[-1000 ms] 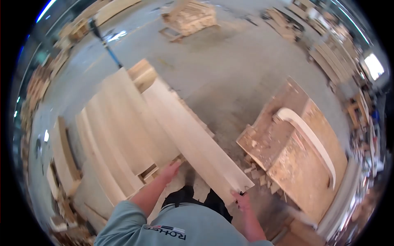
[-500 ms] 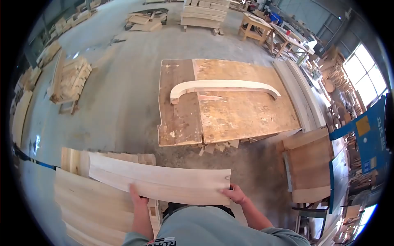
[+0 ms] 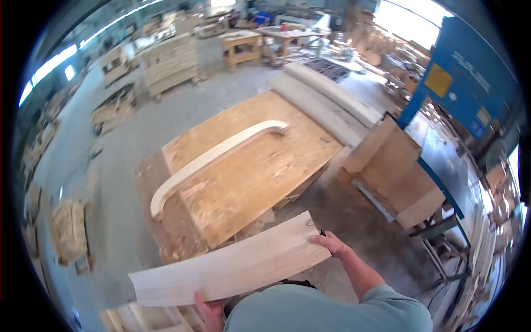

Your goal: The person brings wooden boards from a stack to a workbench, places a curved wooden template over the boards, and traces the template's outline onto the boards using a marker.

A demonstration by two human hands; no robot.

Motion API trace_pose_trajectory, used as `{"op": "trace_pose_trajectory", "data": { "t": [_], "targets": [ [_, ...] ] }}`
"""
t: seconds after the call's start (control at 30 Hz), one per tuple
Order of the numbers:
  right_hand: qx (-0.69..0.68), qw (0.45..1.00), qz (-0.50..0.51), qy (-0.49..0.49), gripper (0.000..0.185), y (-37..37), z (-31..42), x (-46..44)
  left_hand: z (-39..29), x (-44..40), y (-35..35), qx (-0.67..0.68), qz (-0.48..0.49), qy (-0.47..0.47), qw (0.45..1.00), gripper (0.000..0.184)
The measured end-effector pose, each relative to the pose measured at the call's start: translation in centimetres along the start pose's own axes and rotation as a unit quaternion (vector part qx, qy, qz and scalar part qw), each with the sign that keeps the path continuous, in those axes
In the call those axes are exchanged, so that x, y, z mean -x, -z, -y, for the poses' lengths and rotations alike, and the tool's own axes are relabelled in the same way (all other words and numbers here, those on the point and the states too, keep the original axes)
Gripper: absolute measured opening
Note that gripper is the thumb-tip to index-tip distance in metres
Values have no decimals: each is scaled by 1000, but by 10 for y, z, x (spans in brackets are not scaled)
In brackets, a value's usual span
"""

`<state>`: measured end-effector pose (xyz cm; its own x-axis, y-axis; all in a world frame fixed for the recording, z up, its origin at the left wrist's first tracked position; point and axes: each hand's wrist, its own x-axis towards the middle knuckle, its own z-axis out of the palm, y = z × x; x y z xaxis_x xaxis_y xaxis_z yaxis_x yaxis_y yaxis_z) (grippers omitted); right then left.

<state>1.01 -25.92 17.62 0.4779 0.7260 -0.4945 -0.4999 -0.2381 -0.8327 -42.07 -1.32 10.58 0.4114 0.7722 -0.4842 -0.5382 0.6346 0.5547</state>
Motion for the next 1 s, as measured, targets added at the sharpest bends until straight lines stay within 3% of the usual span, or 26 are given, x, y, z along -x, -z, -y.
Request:
{"op": "trace_pose_trajectory", "data": {
  "t": [0.17, 0.27, 0.3, 0.37, 0.4, 0.5, 0.57, 0.6, 0.7, 0.77, 0.87, 1.0],
  "targets": [
    [37, 999, -28, 30, 49, 41, 37, -23, 33, -52, -35, -100, 61, -57, 991, 58],
    [9, 999, -35, 41, 48, 49, 60, -34, 35, -80, -63, 55, 27, 92, 994, 69],
    [7, 998, -45, 42, 48, 51, 67, -40, 30, -87, -72, 53, 32, 100, 993, 69],
    [6, 998, -62, 21, 50, 51, 77, -53, 4, -80, -130, -110, 208, 190, 953, 74],
    [-2, 997, -77, 15, 50, 48, 80, -60, 1, -98, -116, -116, 208, 206, 949, 74],
    [36, 990, -127, -42, 51, 49, 92, -90, 10, -158, -69, -143, 131, 287, 938, 60],
    [89, 984, -150, 36, 41, 52, 91, -123, 26, -179, -70, -89, 47, 270, 958, 61],
    [86, 984, -154, 30, 41, 52, 96, -137, 30, -186, -70, -71, 27, 264, 962, 61],
    [152, 976, -144, -55, 46, 57, 117, -172, 37, -198, -76, -17, -31, 246, 969, 63],
    [223, 961, -131, -94, 66, 55, 130, -194, 40, -207, -81, 16, -57, 236, 970, 64],
    [200, 974, -109, -13, 71, 58, 134, -224, 46, -220, -88, 69, -93, 218, 969, 66],
    [256, 960, -98, -50, 73, 93, 108, -298, 59, -228, -106, 158, -141, 194, 958, 68]
  ]
}}
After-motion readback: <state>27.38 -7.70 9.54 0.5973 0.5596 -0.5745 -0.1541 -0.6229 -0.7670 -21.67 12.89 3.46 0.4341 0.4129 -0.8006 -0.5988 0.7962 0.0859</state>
